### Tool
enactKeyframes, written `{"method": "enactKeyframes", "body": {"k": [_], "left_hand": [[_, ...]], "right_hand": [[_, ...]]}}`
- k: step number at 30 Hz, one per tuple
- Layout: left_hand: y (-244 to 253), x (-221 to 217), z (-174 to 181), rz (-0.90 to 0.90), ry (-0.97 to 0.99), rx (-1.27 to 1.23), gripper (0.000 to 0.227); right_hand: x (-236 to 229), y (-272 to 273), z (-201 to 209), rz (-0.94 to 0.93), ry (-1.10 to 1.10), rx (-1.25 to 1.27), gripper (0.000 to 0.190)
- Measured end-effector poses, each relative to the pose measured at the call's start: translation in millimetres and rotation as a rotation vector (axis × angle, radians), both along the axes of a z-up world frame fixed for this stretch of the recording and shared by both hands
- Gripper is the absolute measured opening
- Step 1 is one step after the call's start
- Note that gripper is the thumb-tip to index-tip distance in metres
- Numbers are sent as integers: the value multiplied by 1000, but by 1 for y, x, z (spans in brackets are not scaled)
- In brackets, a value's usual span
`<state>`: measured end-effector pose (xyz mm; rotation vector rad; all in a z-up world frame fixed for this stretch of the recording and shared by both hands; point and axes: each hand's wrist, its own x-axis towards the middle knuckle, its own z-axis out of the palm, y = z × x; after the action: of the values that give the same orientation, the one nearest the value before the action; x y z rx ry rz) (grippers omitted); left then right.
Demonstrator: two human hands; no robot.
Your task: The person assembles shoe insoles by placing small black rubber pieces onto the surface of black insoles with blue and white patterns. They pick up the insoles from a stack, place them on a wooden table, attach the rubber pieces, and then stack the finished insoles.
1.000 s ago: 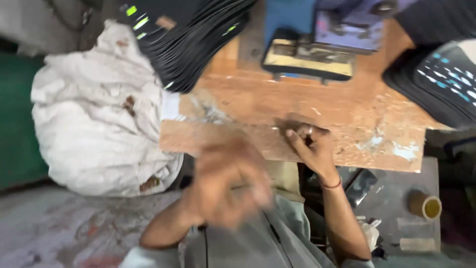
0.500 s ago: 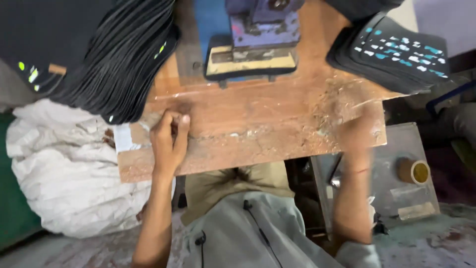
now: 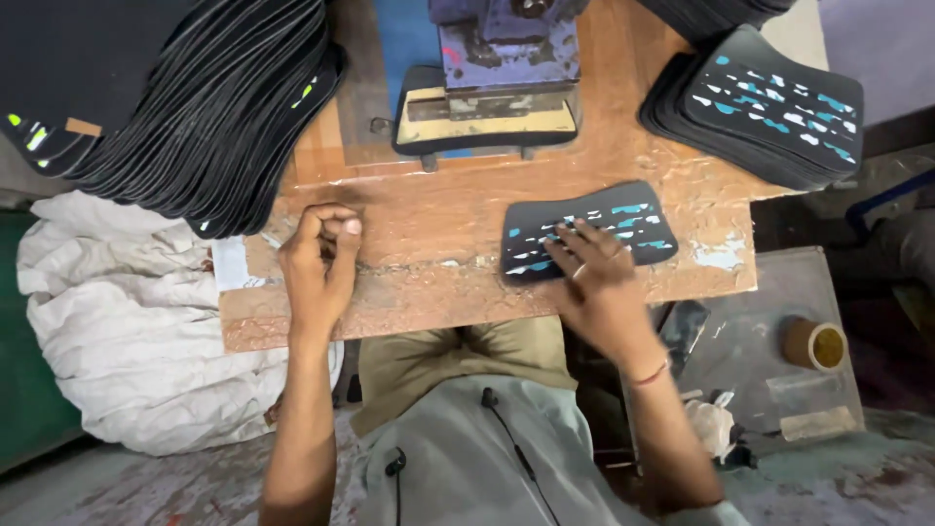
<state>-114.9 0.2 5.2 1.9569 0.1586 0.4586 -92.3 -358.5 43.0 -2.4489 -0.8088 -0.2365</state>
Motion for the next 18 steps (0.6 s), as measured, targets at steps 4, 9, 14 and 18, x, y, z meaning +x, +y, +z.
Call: {"method": "enactKeyframes", "body": {"k": [4,9,14,18], "left_hand": [[-1,-1,3,0,9,1,10],[-1,2,5,-11,7,-19,12],[-3,-1,6,14,68,-31,14],[-2,10,12,25,40,-102,20]], "right_hand": [[-11,29,2,-75,-47,-93,64],[-3,41,-3,-92,-74,-116,62],[-1,47,-17,-152,-115,-71,59],[-8,48,-13,-167,-119,-92,56]]}}
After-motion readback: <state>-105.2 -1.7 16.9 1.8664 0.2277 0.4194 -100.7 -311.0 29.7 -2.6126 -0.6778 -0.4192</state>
